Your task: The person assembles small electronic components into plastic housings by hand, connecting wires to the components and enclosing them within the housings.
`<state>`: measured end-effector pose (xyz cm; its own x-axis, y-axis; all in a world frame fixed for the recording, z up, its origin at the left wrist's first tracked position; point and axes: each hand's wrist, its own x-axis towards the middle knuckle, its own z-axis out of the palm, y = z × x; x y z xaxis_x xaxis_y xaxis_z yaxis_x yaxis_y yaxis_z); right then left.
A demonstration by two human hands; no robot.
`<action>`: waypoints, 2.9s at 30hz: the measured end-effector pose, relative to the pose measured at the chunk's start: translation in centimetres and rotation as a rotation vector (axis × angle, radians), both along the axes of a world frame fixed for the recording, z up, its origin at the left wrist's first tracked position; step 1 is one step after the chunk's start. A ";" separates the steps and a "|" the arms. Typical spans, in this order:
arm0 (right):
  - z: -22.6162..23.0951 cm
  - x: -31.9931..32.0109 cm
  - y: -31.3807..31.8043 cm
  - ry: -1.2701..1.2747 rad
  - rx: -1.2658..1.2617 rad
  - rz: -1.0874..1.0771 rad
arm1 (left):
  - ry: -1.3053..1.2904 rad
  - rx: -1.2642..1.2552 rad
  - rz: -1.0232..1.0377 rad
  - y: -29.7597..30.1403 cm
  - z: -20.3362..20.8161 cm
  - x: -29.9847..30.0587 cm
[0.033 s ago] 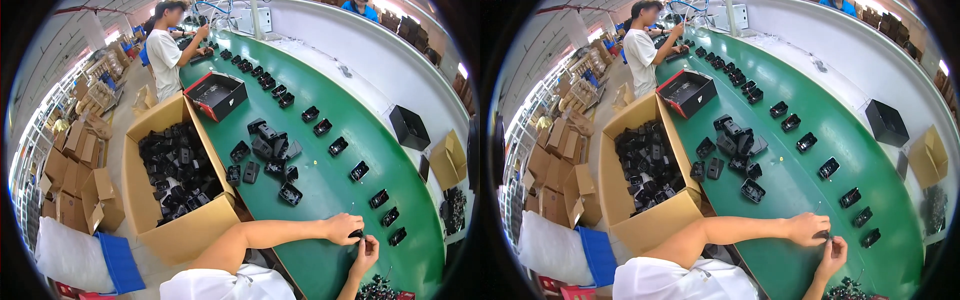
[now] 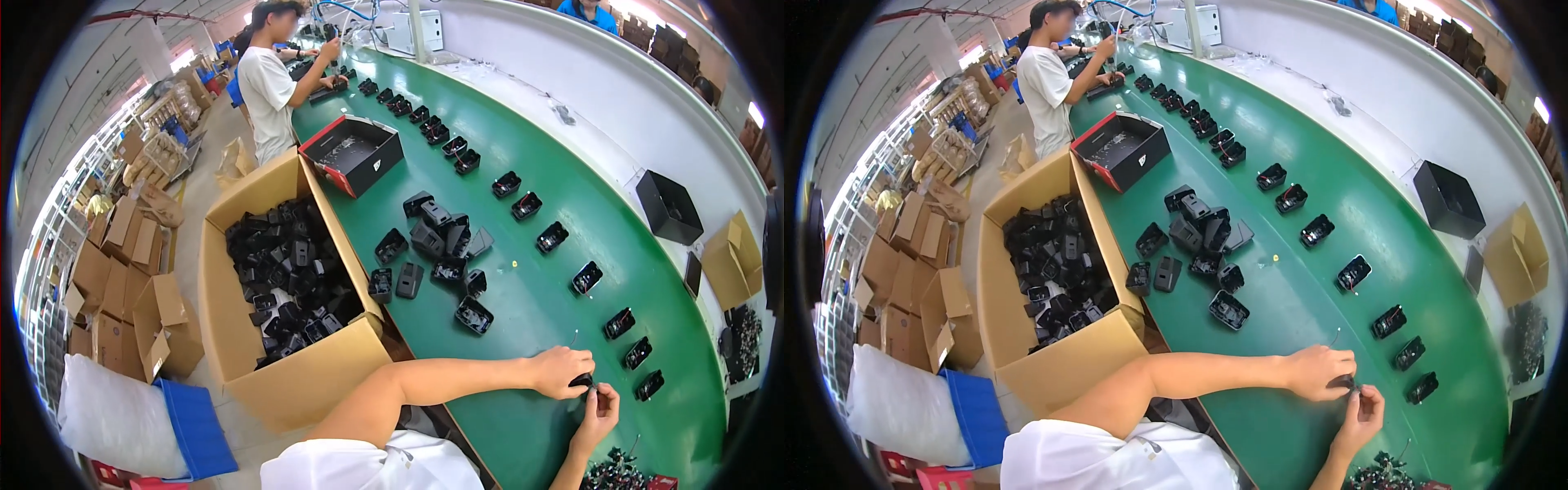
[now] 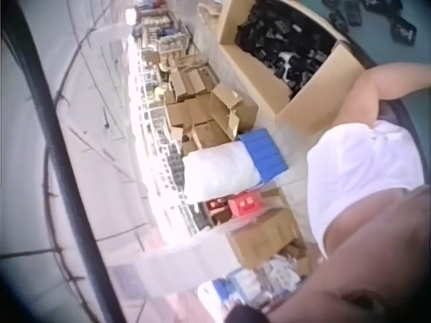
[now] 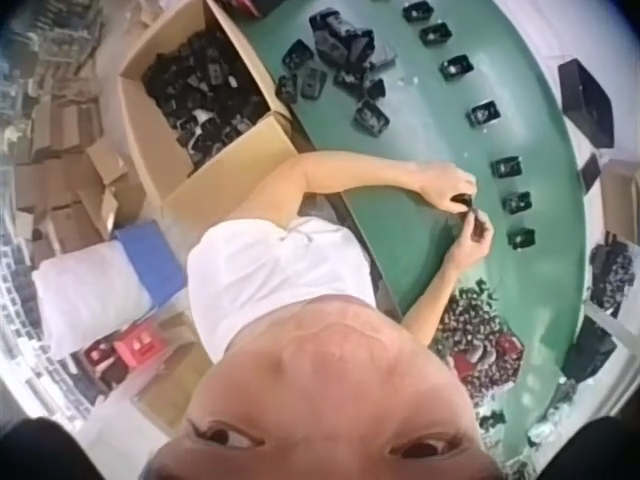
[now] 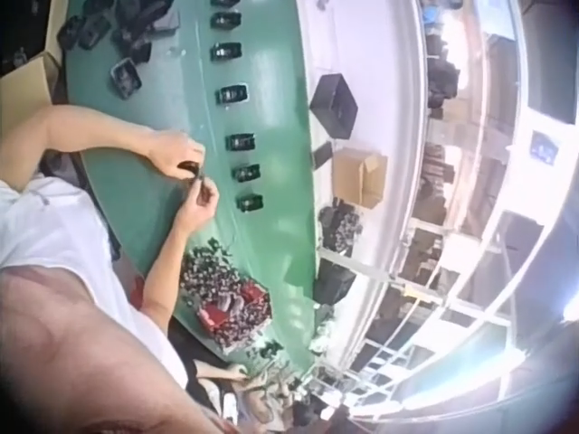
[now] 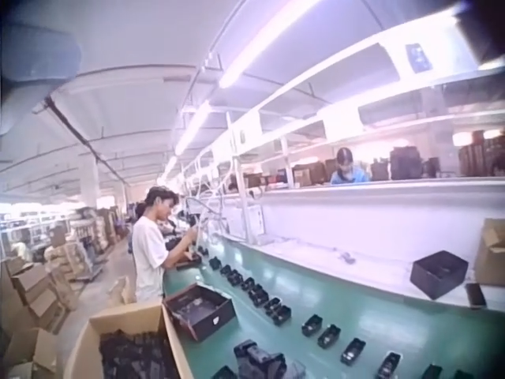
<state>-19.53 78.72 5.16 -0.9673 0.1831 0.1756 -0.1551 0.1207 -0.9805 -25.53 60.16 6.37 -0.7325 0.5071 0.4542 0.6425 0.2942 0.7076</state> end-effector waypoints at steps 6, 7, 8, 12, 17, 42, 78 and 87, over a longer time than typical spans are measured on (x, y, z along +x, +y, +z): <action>0.6 0.1 -0.1 -0.038 -0.042 -0.069 | -0.016 0.010 0.055 -0.4 0.6 0.4; 0.6 0.1 0.1 -0.025 -0.031 -0.048 | -0.060 0.052 0.071 -0.3 0.9 0.4; 0.6 0.3 0.3 -0.014 -0.019 -0.033 | -0.108 0.092 0.084 -0.1 1.1 0.4; 0.7 0.4 1.2 0.026 -0.014 -0.065 | -0.093 0.119 0.156 0.9 2.0 -0.5; 0.6 -1.0 0.0 -0.028 -0.199 -0.055 | -0.161 -0.076 0.231 -1.1 2.5 -1.0; 3.8 1.5 -1.4 0.247 0.119 0.094 | -0.943 0.222 -0.538 -1.6 4.3 -0.1; 4.3 1.5 -1.8 0.255 0.154 0.070 | -0.998 0.415 -0.343 -1.5 2.7 -1.5; 2.8 2.0 -2.4 0.235 0.183 0.037 | -0.917 0.392 -0.390 -0.7 1.6 -1.1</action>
